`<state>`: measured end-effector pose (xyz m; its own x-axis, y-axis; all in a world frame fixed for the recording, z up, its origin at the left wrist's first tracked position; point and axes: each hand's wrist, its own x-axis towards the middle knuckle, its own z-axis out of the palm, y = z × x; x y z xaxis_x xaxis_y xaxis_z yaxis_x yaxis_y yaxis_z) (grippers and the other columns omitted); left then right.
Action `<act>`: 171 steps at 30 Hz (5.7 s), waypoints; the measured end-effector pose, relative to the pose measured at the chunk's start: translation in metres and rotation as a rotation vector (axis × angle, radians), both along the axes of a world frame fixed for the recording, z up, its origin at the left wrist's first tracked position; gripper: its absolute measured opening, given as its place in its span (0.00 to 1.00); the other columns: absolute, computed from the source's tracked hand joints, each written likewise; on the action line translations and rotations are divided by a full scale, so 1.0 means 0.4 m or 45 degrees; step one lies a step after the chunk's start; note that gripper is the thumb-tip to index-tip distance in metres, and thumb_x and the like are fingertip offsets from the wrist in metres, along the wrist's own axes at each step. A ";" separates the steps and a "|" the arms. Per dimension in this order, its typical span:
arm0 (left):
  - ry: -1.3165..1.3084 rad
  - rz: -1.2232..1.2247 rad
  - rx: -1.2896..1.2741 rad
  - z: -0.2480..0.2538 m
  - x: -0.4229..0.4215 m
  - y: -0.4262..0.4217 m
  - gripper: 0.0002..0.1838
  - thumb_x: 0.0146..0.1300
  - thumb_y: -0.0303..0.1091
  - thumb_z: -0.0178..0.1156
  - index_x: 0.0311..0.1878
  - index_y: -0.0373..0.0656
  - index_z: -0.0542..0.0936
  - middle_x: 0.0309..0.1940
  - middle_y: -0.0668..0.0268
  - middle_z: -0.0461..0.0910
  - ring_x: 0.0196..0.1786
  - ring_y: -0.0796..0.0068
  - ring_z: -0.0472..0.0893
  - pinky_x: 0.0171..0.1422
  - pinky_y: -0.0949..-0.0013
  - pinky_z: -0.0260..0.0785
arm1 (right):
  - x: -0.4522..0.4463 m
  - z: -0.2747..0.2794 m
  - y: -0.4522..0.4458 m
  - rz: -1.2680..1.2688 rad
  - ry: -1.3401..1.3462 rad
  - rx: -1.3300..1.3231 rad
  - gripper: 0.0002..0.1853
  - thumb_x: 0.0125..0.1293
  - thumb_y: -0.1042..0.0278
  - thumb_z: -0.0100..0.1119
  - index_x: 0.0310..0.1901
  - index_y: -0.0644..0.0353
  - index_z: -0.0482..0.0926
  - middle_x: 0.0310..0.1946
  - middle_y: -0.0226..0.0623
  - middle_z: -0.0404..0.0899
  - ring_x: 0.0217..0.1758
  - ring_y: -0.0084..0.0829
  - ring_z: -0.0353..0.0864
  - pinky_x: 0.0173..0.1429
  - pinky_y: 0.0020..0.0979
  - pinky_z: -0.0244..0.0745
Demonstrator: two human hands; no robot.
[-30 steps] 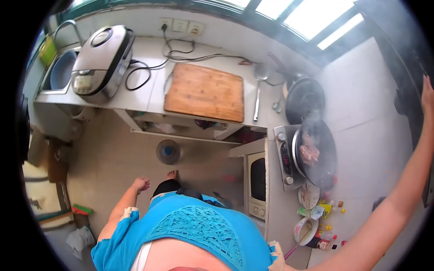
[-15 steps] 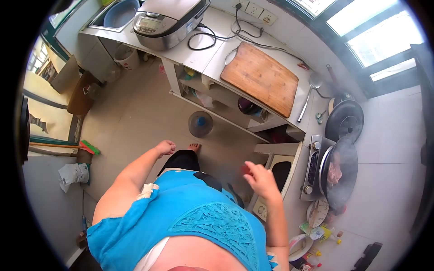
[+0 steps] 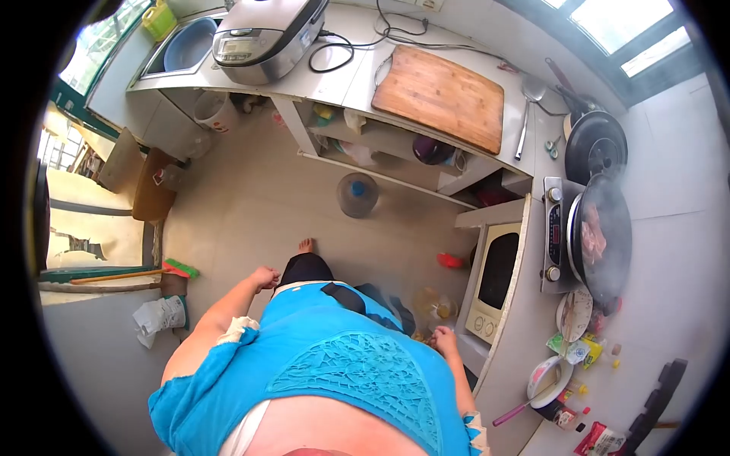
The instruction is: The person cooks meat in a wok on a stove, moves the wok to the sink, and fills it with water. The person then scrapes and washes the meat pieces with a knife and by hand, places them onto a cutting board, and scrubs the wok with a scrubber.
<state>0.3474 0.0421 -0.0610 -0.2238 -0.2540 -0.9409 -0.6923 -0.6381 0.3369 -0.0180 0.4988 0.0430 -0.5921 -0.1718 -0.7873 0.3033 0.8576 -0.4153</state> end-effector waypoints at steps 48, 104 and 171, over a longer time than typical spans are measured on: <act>0.276 0.424 -1.352 0.407 0.371 -2.008 0.21 0.58 0.30 0.57 0.55 0.37 0.71 0.50 0.58 0.76 0.51 0.71 0.75 0.57 0.70 0.65 | 0.180 -0.159 -1.720 -0.030 -0.194 -0.157 0.12 0.65 0.67 0.48 0.48 0.57 0.75 0.33 0.35 0.80 0.31 0.26 0.79 0.34 0.26 0.73; 0.002 -0.828 -2.108 0.393 0.150 -2.583 0.16 0.60 0.39 0.52 0.49 0.47 0.76 0.31 0.57 0.81 0.35 0.54 0.80 0.41 0.56 0.72 | 0.787 0.034 -2.117 -0.206 -0.044 0.019 0.13 0.67 0.66 0.47 0.50 0.58 0.75 0.34 0.33 0.79 0.33 0.24 0.77 0.37 0.25 0.72; 0.734 -1.606 -0.270 0.356 0.009 -1.294 0.10 0.60 0.36 0.61 0.38 0.38 0.79 0.29 0.66 0.80 0.34 0.78 0.78 0.40 0.75 0.70 | 1.158 -0.212 -1.101 -1.445 0.066 -0.167 0.10 0.64 0.66 0.51 0.45 0.57 0.76 0.32 0.33 0.78 0.27 0.24 0.77 0.30 0.27 0.74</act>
